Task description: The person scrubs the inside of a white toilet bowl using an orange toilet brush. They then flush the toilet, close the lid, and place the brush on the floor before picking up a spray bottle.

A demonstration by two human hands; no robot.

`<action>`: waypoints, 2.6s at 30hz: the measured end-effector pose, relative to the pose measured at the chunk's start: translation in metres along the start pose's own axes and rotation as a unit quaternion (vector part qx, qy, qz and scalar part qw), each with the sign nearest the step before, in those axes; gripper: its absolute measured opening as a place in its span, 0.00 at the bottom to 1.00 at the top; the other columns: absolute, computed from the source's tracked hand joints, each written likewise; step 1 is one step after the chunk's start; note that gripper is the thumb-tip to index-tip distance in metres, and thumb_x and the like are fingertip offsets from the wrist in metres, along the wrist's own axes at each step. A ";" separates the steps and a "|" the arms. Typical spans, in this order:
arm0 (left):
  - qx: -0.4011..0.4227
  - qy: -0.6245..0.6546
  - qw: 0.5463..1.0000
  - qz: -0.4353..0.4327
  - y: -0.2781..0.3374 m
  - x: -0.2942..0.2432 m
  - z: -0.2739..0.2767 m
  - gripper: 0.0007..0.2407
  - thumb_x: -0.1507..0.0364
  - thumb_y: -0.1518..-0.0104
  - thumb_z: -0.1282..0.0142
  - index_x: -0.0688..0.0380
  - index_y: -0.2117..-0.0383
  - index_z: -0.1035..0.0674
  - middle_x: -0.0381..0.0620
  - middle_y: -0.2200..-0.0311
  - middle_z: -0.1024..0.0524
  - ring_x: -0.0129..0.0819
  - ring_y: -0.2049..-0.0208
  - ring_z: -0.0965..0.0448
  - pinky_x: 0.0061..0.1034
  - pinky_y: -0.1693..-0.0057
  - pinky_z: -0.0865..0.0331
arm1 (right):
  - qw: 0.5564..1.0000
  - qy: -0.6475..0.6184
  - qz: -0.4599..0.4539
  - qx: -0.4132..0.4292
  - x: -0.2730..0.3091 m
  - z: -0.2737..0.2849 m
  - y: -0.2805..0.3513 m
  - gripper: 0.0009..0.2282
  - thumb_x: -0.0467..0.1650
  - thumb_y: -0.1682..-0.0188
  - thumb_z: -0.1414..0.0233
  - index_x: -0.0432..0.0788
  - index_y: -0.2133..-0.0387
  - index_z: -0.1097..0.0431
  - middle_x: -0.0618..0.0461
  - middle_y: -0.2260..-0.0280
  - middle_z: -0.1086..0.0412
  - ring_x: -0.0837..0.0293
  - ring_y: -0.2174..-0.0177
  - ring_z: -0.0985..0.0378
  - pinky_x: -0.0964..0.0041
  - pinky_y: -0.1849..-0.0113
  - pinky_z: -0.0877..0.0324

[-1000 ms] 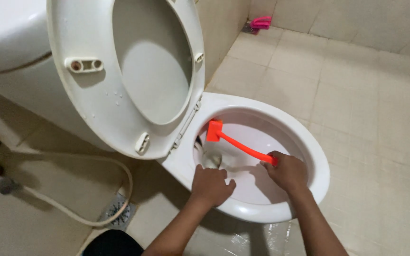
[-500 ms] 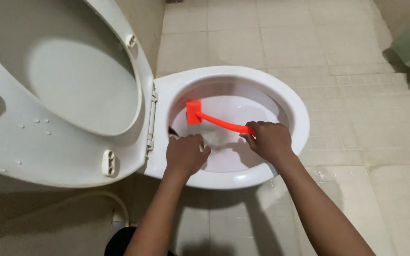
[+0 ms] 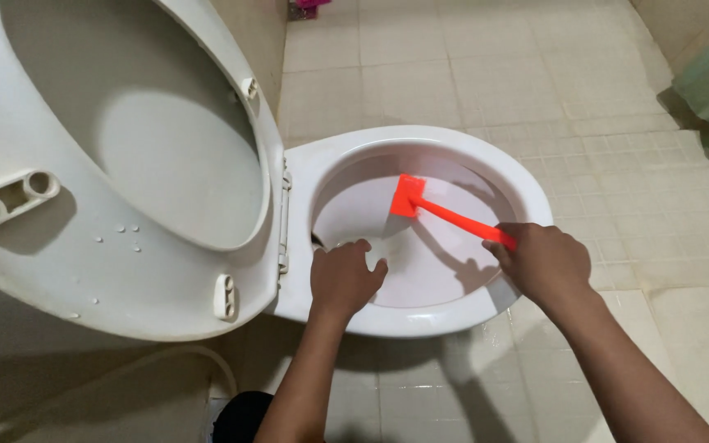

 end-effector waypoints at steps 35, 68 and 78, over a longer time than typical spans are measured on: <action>0.014 -0.032 0.999 -0.006 0.002 0.001 -0.012 0.17 0.56 0.44 0.44 0.55 0.59 0.18 0.50 0.68 0.17 0.46 0.64 0.18 0.42 0.50 0.34 | 0.997 -0.027 0.073 -0.024 0.036 -0.030 -0.004 0.13 0.45 0.50 0.45 0.54 0.64 0.21 0.50 0.72 0.22 0.48 0.71 0.18 0.51 0.69 0.26; -0.030 0.034 0.999 0.001 0.007 0.000 0.008 0.16 0.59 0.45 0.44 0.56 0.58 0.18 0.49 0.68 0.17 0.45 0.63 0.18 0.41 0.49 0.34 | 0.989 0.048 0.133 -0.040 0.045 -0.037 -0.012 0.11 0.44 0.49 0.46 0.54 0.64 0.22 0.51 0.74 0.23 0.49 0.71 0.18 0.51 0.70 0.26; -0.079 0.062 0.995 -0.001 0.009 0.003 0.012 0.17 0.59 0.48 0.41 0.57 0.60 0.17 0.51 0.66 0.17 0.46 0.62 0.18 0.42 0.51 0.32 | 0.981 0.037 0.181 -0.057 0.077 -0.066 -0.023 0.09 0.42 0.51 0.44 0.54 0.69 0.21 0.51 0.73 0.23 0.48 0.70 0.19 0.50 0.68 0.27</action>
Point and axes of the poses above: each hand's wrist, its own y-axis away from the middle knuckle, its own z-axis out of the back of the hand, x = y × z, the point moved 10 cm from there along -y, towards the middle knuckle
